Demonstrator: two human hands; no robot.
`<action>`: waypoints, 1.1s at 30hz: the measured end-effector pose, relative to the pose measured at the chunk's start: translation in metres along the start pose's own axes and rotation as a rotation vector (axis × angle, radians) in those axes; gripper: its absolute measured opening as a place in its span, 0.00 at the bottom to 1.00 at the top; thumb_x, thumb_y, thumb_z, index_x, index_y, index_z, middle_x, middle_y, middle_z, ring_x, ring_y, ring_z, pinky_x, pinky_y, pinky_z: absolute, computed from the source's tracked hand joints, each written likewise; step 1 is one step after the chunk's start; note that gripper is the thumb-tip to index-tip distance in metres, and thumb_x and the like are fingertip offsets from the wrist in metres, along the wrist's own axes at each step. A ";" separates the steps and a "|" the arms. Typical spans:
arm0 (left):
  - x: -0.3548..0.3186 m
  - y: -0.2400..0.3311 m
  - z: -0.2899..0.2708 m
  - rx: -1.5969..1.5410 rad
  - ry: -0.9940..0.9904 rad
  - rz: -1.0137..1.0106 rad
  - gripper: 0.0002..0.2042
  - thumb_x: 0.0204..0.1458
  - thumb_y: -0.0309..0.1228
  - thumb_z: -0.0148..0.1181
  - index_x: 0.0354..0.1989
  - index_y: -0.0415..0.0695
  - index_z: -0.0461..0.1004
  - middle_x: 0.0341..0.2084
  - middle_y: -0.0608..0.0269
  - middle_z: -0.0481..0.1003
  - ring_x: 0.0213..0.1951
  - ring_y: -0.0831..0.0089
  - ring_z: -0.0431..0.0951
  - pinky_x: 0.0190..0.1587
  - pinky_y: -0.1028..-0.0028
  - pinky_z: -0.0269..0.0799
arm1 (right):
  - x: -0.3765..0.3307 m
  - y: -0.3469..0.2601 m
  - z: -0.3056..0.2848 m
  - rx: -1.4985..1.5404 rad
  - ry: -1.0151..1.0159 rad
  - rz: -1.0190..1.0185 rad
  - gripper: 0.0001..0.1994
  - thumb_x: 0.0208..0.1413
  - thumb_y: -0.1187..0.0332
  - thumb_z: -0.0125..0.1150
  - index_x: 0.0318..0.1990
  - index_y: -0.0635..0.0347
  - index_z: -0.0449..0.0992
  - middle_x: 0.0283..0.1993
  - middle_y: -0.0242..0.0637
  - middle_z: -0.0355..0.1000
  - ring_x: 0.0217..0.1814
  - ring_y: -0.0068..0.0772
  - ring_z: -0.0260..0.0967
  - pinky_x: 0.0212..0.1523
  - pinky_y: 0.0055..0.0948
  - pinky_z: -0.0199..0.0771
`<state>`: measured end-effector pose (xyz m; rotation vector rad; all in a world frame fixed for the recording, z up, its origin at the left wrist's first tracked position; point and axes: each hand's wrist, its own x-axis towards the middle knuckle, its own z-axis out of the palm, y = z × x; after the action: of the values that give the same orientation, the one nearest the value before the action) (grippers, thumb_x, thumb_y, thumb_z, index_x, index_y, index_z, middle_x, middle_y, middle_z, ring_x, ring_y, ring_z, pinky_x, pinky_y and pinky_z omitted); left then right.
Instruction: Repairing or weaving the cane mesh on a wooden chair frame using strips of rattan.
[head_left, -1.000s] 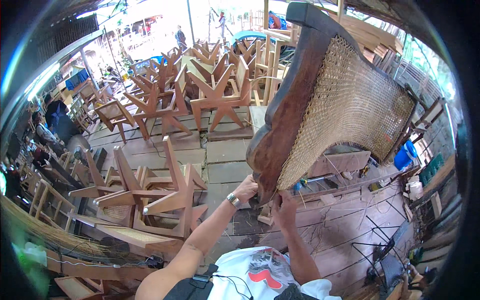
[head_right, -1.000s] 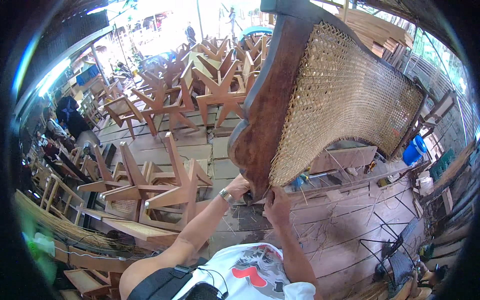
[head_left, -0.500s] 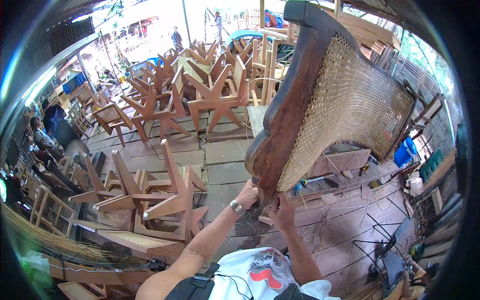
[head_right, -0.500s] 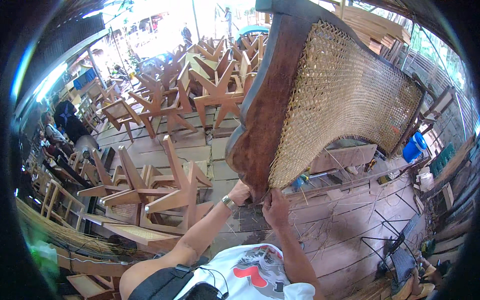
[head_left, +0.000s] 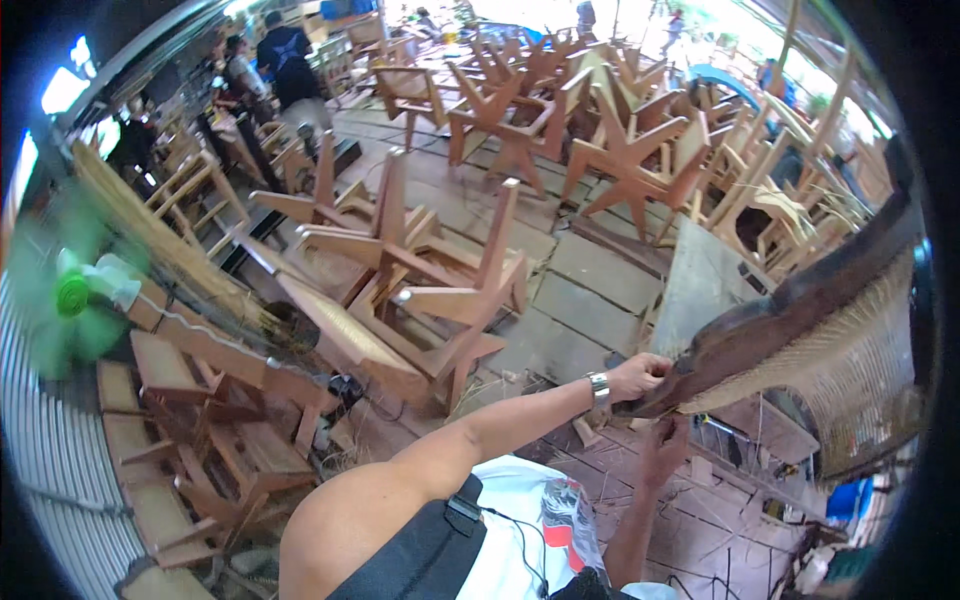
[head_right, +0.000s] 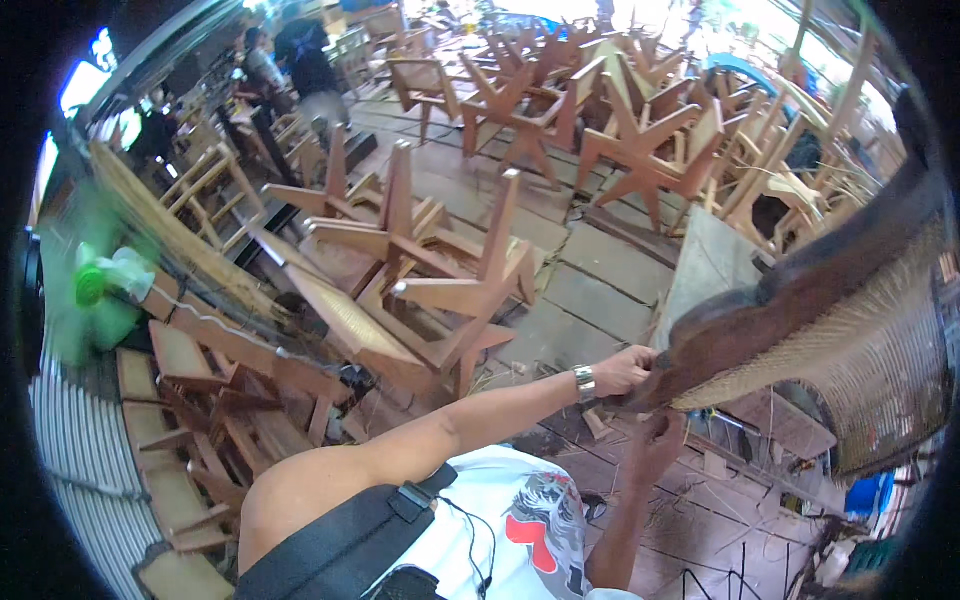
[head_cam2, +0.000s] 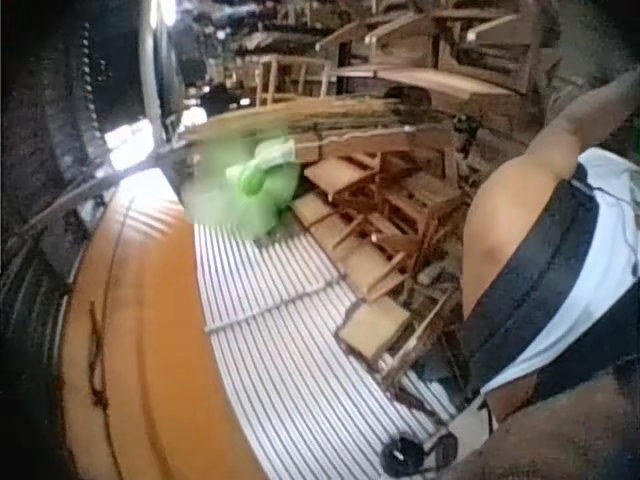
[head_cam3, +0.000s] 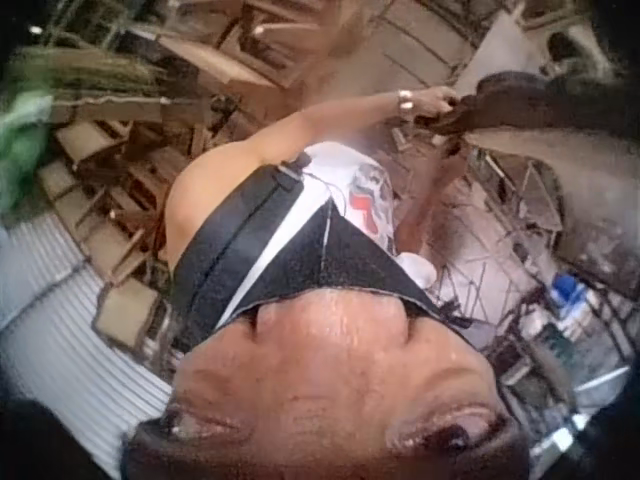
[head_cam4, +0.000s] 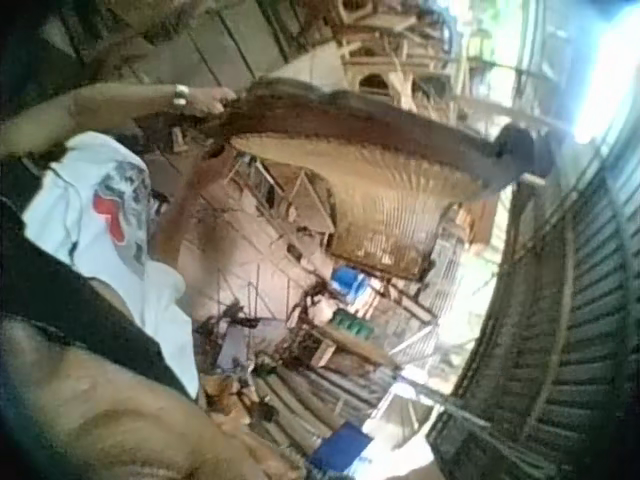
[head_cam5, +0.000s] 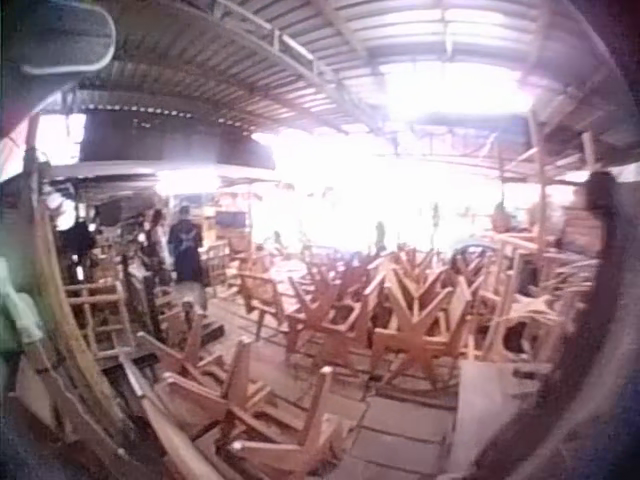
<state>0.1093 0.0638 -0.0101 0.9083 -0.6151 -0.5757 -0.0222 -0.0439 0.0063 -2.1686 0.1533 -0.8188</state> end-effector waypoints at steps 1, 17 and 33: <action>-0.002 0.004 0.002 0.002 0.023 0.002 0.06 0.55 0.23 0.57 0.40 0.38 0.76 0.35 0.78 0.74 0.37 0.86 0.69 0.41 0.81 0.67 | 0.000 -0.003 0.000 0.011 -0.020 -0.002 0.04 0.52 0.77 0.53 0.36 0.66 0.71 0.26 0.38 0.64 0.28 0.34 0.61 0.31 0.31 0.63; -0.004 0.012 0.010 -0.085 0.032 -0.035 0.09 0.56 0.28 0.61 0.43 0.38 0.77 0.37 0.76 0.77 0.37 0.87 0.72 0.42 0.80 0.70 | 0.006 0.008 -0.009 -0.012 -0.088 -0.096 0.07 0.53 0.77 0.55 0.40 0.66 0.72 0.32 0.44 0.69 0.31 0.43 0.67 0.32 0.36 0.67; -0.005 0.015 0.009 -0.096 -0.007 -0.020 0.12 0.56 0.26 0.61 0.48 0.39 0.76 0.42 0.71 0.78 0.42 0.85 0.73 0.47 0.78 0.71 | 0.006 0.005 -0.003 -0.137 -0.092 -0.094 0.05 0.54 0.76 0.53 0.38 0.66 0.70 0.28 0.45 0.67 0.28 0.38 0.65 0.31 0.34 0.66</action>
<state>0.1029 0.0698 0.0053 0.8229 -0.5802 -0.6213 -0.0182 -0.0511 0.0070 -2.3524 0.0627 -0.7786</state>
